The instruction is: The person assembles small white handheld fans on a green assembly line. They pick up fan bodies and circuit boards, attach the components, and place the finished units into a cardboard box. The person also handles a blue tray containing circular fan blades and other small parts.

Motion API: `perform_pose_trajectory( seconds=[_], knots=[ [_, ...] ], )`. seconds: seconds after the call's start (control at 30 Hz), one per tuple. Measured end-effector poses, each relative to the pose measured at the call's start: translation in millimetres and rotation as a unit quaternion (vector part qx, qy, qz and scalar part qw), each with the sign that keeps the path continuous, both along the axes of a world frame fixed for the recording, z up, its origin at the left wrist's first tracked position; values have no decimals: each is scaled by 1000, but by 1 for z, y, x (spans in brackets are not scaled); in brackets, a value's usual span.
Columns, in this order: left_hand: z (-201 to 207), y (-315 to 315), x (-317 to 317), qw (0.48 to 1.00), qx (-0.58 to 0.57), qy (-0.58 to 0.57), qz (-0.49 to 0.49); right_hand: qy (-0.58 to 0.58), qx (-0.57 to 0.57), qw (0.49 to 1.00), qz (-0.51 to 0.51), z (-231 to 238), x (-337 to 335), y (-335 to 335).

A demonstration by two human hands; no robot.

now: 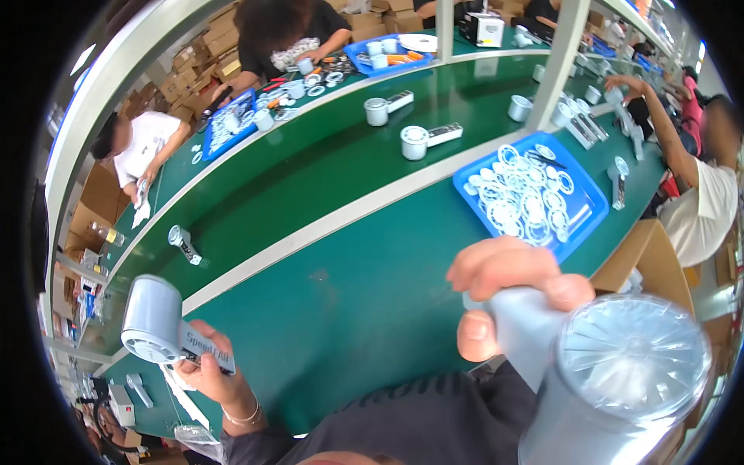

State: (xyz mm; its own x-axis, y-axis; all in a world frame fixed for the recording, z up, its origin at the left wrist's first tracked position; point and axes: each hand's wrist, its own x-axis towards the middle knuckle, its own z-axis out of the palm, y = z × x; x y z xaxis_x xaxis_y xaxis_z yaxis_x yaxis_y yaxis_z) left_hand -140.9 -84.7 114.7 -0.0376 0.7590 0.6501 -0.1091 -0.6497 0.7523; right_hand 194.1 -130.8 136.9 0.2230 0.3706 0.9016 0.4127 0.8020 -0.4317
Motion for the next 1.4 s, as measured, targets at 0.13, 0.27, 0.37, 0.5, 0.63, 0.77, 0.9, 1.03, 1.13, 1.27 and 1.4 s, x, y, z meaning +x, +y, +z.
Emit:
perform_pose_trajectory(
  seconds=[0.13, 0.27, 0.37, 0.5, 0.63, 0.77, 0.9, 1.03, 1.13, 1.27, 1.4],
  knots=[
    [-34, 1, -2, 948, -306, 82, -35, 65, -457, 884, 72, -30, 8, -8],
    [-51, -6, -22, 919, -393, -3, -34, -116, -370, 922, 3, -38, 4, -7],
    [-7, -12, -31, 981, -191, 9, 36, -200, -134, 970, -16, -15, 19, -19],
    [-11, -16, -64, 912, -294, 279, -66, -235, -566, 786, 82, -8, 29, -37],
    [-25, -35, -79, 862, -385, 326, -54, -242, -576, 774, 108, -29, 33, -43],
    [-18, -54, -67, 796, -402, 440, -107, -266, -663, 691, 107, -40, 34, -54],
    [-29, -63, -83, 802, -431, 403, -89, -230, -598, 760, 109, -31, 33, -53],
    [-40, -70, -57, 807, -471, 343, -97, -238, -657, 711, 81, -68, 37, -61],
    [-44, -54, -59, 811, -462, 352, -73, -252, -628, 733, 77, -67, 40, -49],
    [-31, -30, -54, 905, -319, 278, 38, -106, -620, 772, 88, -39, 34, -8],
    [31, -24, -11, 980, 2, 40, 194, -99, -216, 970, 54, 33, 6, -11]
  ],
)
